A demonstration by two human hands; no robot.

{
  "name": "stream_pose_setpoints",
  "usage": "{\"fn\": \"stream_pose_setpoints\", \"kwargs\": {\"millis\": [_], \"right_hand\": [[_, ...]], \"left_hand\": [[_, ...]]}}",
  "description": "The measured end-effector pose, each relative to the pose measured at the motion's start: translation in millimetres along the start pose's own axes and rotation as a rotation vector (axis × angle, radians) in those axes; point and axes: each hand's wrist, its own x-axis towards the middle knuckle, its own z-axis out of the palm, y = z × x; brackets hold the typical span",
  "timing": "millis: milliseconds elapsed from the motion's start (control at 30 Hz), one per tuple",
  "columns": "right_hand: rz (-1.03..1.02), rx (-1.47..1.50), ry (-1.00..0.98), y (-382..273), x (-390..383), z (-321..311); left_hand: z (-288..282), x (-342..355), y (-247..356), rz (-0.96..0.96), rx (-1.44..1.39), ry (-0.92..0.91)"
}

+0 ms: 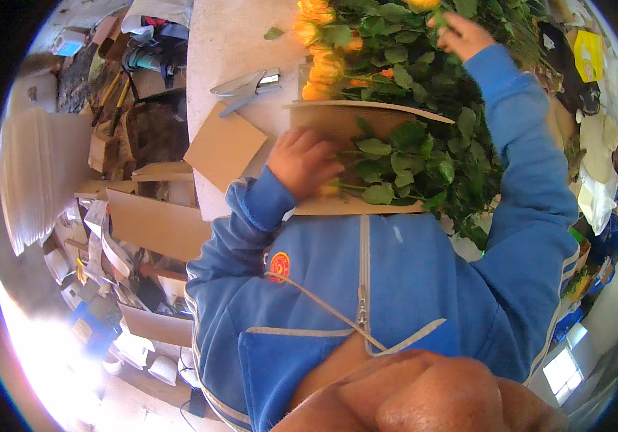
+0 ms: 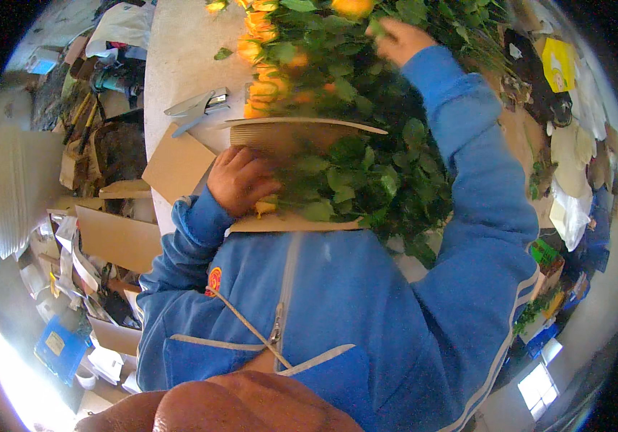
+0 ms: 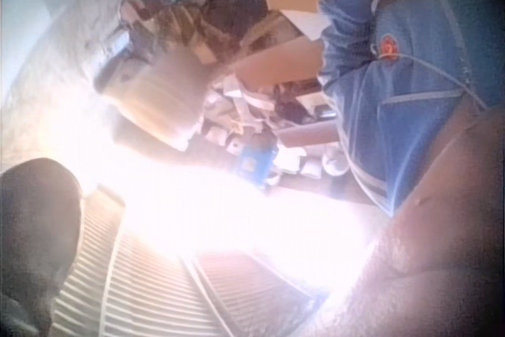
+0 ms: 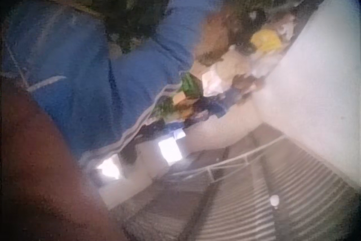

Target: The person arranges yellow roses and green leaves into a cardboard box, adjusting the placement of stems and foliage. The person then closes the box flaps and secures them with a stapler.

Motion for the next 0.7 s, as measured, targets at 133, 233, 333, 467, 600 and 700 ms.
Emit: {"fn": "stream_pose_setpoints", "kwargs": {"millis": [133,233,333,467,600,700], "right_hand": [[-0.021,0.023,0.389,-14.1,-16.7,-54.4],[-0.034,-0.029,0.234,-28.4,-29.3,-53.9],[-0.229,-0.292,0.031,-31.5,-23.8,-9.0],[-0.187,-0.21,-0.246,-23.8,-4.9,55.0],[-0.286,-0.298,-0.323,-26.7,11.8,92.5],[-0.247,-0.407,-0.355,-32.7,14.5,95.2]], "left_hand": [[0.9,-0.9,-0.1,0.006,0.008,-0.005],[-0.3,-1.6,-0.5,-0.017,-0.005,-0.039],[-1.3,-2.0,-0.5,-0.019,0.0,-0.064],[-1.2,-3.4,-0.9,-0.016,0.015,-0.039],[-0.7,-3.8,-3.7,0.015,0.023,-0.046],[-0.3,-5.1,-3.4,-0.005,0.01,-0.031]]}}
